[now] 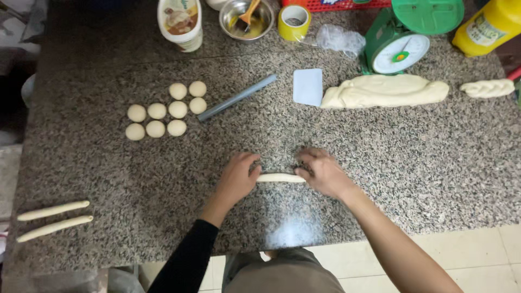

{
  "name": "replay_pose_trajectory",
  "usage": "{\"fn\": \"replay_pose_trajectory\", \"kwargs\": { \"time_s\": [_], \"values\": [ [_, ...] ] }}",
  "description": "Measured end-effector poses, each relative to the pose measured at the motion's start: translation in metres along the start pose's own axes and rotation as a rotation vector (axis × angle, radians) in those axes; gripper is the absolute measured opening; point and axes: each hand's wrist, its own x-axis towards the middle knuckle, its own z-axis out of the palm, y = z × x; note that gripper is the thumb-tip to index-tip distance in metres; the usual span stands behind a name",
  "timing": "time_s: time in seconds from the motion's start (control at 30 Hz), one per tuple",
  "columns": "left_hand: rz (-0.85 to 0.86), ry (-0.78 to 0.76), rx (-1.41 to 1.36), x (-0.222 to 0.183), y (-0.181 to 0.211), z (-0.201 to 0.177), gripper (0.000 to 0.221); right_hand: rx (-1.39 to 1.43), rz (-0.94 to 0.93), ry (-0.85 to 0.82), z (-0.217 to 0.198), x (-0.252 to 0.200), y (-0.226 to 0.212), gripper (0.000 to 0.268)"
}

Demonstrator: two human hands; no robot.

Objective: The person rolls out portions of dough into strips by hand and then braids three of the strips together on a countertop.

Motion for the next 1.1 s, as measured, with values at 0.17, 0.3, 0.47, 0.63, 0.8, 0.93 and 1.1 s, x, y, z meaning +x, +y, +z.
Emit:
{"fn": "replay_pose_trajectory", "kwargs": {
  "time_s": [0.17,0.3,0.47,0.63,0.8,0.93,1.1],
  "values": [
    [0.01,0.124,0.08,0.027,0.028,0.047,0.054,0.08,0.008,0.272,0.038,0.028,-0.014,0.042],
    [0.078,0.059,0.131,-0.005,0.023,0.081,0.069,-0.081,-0.029,0.313,0.093,-0.001,-0.029,0.057],
    [0.182,-0.076,0.212,-0.116,0.042,0.084,0.076,0.032,-0.129,0.192,0.108,-0.111,-0.05,0.074],
    [0.049,-0.128,0.614,-0.076,0.039,0.098,0.078,-0.424,0.124,0.045,0.126,-0.062,-0.041,0.076],
    [-0.058,0.007,0.58,0.076,-0.012,0.067,0.081,-0.268,0.397,0.132,0.077,0.067,0.015,0.074],
    [0.22,-0.185,0.67,0.108,-0.014,0.048,0.076,-0.315,0.16,0.058,0.049,0.08,0.029,0.072],
    [0.354,-0.427,0.653,-0.023,-0.004,0.061,0.07,-0.373,-0.136,-0.058,0.075,-0.046,0.004,0.071]
  ]
}}
